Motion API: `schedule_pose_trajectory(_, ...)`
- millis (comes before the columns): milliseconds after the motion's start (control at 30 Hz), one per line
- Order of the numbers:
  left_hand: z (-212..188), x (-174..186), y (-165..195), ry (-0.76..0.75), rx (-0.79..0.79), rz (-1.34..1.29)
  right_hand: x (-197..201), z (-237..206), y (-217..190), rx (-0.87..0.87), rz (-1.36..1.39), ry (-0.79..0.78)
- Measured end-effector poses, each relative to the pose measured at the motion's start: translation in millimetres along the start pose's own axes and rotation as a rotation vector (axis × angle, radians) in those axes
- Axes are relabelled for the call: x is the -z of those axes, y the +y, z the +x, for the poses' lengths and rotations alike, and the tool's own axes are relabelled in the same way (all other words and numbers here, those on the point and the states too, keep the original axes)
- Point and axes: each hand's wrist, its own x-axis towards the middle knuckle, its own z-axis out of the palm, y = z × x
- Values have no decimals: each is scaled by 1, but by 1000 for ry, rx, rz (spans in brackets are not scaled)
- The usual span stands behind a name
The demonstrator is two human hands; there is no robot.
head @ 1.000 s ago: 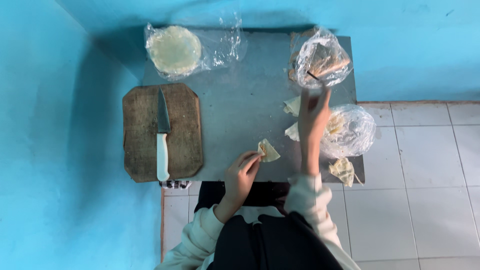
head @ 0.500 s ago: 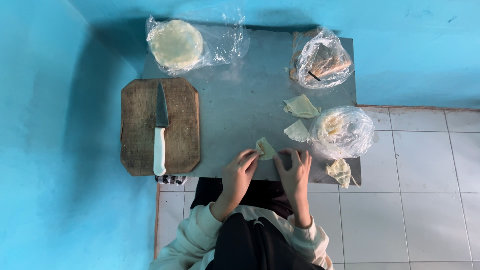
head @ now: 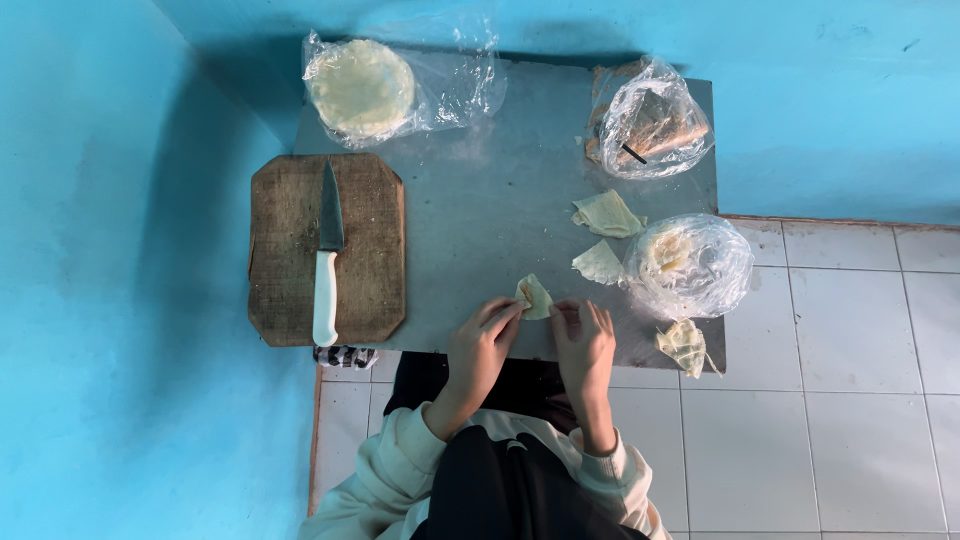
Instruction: The person sits at a small metal table and fills triangular pastry wrappers with filling, spooning it from a plastic-covered bowl and folding the wrappers over by hand to form stuffed pastries, setting finished ones aside and taking new wrappers one at a time.
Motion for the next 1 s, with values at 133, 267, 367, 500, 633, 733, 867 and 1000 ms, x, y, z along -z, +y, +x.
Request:
schedule_pose_trajectory(133, 0, 0, 1, 15, 8, -10, -5, -2, -12, 82, 36, 94)
schedule_pose_trajectory(267, 1, -1, 1, 27, 28, -31, -10, -1, -22, 117, 55, 103)
schedule_pose_trajectory(367, 1, -2, 0, 25, 47, -50, -12, 0, -26, 174, 13, 81)
schedule_pose_trajectory(500, 2, -3, -1, 15, 47, -82, -12, 0, -27, 243, -40, 33)
schedule_pose_trajectory(633, 2, 0, 0, -33, 78, -114, -14, -2, -24, 267, -57, 44)
schedule_pose_trajectory(733, 3, 4, 0, -71, 66, -120, -15, -2, -19, 260, -37, 34)
schedule_pose_trajectory(867, 4, 9, -3, -132, 2, -41, -14, 1, -13, 276, -23, 13)
schedule_pose_trajectory(1000, 12, 13, -9, -213, -23, 94, -9, 3, -12, 259, 4, -20)
